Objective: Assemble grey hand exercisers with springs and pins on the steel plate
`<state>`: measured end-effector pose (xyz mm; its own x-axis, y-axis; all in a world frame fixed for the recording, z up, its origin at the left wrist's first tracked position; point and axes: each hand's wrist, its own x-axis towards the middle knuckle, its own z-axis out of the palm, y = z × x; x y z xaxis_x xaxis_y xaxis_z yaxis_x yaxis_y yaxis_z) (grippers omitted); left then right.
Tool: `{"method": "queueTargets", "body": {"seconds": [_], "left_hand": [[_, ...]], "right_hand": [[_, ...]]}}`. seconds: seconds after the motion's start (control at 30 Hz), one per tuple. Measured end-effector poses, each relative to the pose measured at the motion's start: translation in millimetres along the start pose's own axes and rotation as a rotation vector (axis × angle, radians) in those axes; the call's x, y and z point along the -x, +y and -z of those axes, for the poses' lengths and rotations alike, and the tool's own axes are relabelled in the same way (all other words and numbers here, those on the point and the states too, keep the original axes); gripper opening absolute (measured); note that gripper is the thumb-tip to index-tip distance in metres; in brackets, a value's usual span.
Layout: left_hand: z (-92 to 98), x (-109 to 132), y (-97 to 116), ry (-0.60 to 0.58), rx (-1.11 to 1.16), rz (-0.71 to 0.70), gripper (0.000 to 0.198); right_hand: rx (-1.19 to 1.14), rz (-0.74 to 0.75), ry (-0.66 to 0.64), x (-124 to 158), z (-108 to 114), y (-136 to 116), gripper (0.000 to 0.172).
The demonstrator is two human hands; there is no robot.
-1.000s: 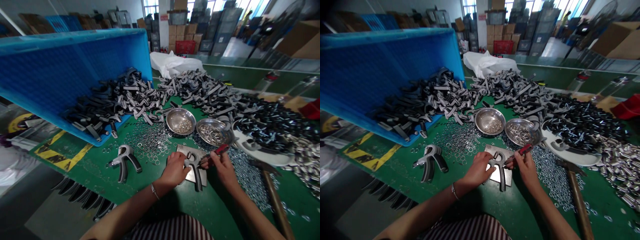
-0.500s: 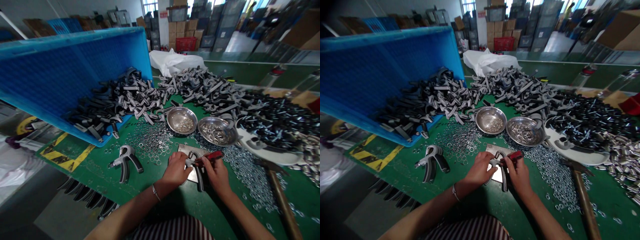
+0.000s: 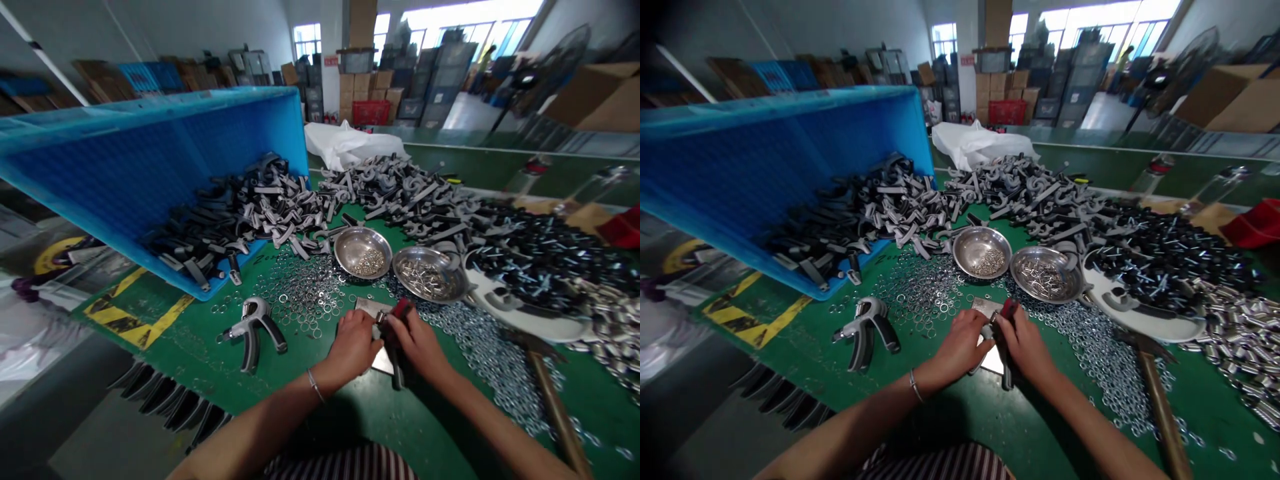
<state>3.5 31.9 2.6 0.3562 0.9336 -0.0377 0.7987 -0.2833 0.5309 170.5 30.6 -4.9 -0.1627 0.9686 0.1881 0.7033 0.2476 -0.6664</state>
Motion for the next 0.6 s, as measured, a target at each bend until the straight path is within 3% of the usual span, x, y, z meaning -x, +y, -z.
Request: {"method": "queueTargets", "body": {"seconds": [0.17,0.23,0.3,0.37,0.47,0.57,0.6], "left_hand": [[0.9,1,0,-0.005,-0.068,-0.032,0.039],[6.2,-3,-1,-0.050,-0.100,-0.075,0.046],[19.3,-13,-3,-0.099,-0.126,-0.145,0.047],[39.8,-33,-8,-0.078,-0.165,-0.212,0.039],[72.5,-77,-18,0.022,-0.317,-0.225,0.024],[87.7,-125,-27,-0.013,-0.426,-0.188,0.022],[87.3,-140,-30,-0.045,-0.433,-0.176,0.020]], "right_hand": [[0.028,0.023,0.122,20,29,5,0.035],[0.137,0.042,0.061,29,45,18,0.034],[0.293,0.001,-0.101,36,61,41,0.030],[0.433,-0.053,-0.217,38,76,67,0.026],[0.553,0.031,-0.143,24,98,86,0.025],[0.635,0.206,-0.034,-21,104,60,0.026],[0.658,0.261,-0.075,-42,99,45,0.027]]}}
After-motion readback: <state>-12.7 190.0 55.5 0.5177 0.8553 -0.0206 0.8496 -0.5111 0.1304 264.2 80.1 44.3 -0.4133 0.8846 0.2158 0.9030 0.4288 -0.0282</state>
